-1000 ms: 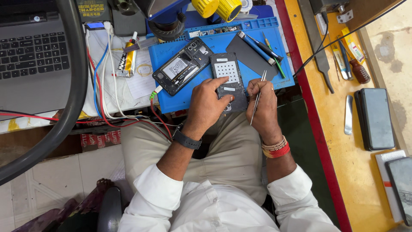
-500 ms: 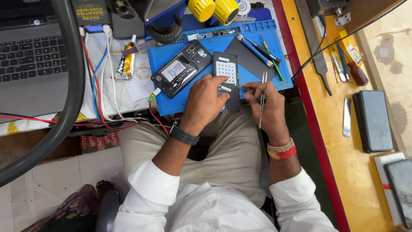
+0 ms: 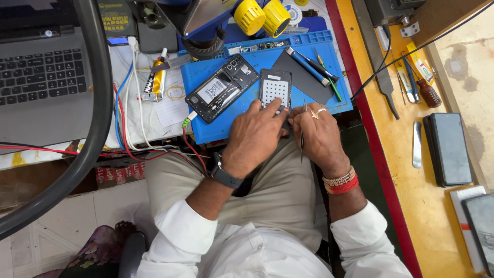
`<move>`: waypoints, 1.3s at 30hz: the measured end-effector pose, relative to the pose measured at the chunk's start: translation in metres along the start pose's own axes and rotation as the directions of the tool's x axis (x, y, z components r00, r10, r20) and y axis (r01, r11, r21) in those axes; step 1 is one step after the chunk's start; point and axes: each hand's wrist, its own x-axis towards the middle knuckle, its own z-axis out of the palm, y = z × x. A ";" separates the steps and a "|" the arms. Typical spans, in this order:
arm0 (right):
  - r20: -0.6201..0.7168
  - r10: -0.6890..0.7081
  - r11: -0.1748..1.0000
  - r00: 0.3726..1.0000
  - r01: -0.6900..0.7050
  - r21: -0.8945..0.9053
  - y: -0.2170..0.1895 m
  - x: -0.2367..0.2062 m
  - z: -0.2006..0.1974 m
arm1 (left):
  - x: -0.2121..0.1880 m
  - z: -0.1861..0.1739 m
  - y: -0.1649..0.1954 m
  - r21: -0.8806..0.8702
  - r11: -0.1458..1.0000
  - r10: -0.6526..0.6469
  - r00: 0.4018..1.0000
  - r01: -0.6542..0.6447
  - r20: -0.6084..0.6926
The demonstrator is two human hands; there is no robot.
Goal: The person repairs a disassembled smartphone on a blue work mat, using a tool to work on its internal components and connectors. They then handle a second phone with a perforated plate, pressing and aligning it, and finally hold up a phone back cover with a label before setting it down.
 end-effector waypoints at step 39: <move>-0.133 0.158 0.978 0.978 -0.136 0.160 0.033 -0.004 0.032 | -0.002 0.004 -0.016 0.066 0.981 0.186 0.982 -0.184 -0.034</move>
